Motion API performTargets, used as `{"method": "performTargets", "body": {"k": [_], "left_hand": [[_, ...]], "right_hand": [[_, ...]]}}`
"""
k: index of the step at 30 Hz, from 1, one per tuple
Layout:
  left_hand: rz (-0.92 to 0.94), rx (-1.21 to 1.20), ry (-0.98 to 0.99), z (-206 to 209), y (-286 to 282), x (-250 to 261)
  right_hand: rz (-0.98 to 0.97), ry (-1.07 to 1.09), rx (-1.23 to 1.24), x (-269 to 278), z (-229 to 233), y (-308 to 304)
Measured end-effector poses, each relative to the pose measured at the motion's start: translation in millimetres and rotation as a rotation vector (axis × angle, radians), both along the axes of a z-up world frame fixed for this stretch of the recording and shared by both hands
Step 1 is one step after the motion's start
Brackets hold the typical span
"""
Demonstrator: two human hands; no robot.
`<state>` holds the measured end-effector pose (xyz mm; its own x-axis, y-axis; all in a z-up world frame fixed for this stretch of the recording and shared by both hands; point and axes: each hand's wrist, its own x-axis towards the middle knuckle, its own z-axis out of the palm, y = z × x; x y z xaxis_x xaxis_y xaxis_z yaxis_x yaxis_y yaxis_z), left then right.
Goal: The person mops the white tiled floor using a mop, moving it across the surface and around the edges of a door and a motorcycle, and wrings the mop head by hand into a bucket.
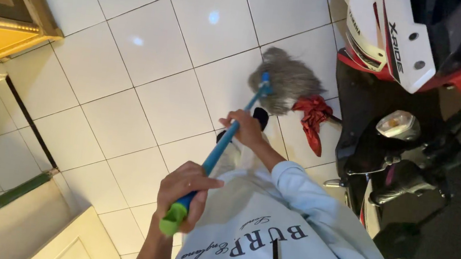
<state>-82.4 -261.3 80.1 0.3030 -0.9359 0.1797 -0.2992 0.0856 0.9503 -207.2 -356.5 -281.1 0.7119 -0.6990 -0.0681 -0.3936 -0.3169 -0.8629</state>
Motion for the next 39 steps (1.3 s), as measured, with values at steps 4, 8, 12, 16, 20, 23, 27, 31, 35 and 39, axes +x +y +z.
{"method": "performTargets", "body": {"k": [4,8,12,16,20,23,27,31,35,39], "left_hand": [[0.059,-0.013,-0.167,7.2,-22.3,-9.5],[0.012,0.06,-0.264,-7.0,-46.7,-16.6],[-0.06,0.013,-0.232,-11.1,-64.8,-8.3],[-0.114,-0.067,-0.231,-15.8,-80.7,-7.8],[-0.219,-0.09,-0.145,-33.2,-90.8,-15.0],[-0.255,-0.085,-0.03,-53.3,-86.0,-28.7],[-0.313,0.043,0.15,-78.8,-51.7,-51.6],[-0.325,0.059,0.318,-102.3,-7.5,-58.4],[-0.225,0.07,0.306,-102.4,50.7,-37.8],[-0.139,0.126,0.281,-66.9,124.9,0.3]], "right_hand": [[0.218,0.04,0.118,61.0,21.2,12.3],[0.347,0.044,0.011,89.5,17.2,-2.7],[0.278,-0.084,-0.209,88.1,13.6,-42.8],[0.109,0.043,-0.068,57.6,15.1,-87.8],[-0.109,0.158,0.078,6.6,17.9,-108.2],[-0.205,0.086,-0.046,-49.9,8.8,-102.2],[-0.253,0.177,-0.072,-128.5,-21.3,-70.5],[-0.099,0.311,-0.235,-174.9,-55.4,-51.0],[0.05,0.233,-0.079,-142.0,-62.6,-25.2],[-0.016,0.162,-0.072,-62.6,-26.2,54.8]]}}
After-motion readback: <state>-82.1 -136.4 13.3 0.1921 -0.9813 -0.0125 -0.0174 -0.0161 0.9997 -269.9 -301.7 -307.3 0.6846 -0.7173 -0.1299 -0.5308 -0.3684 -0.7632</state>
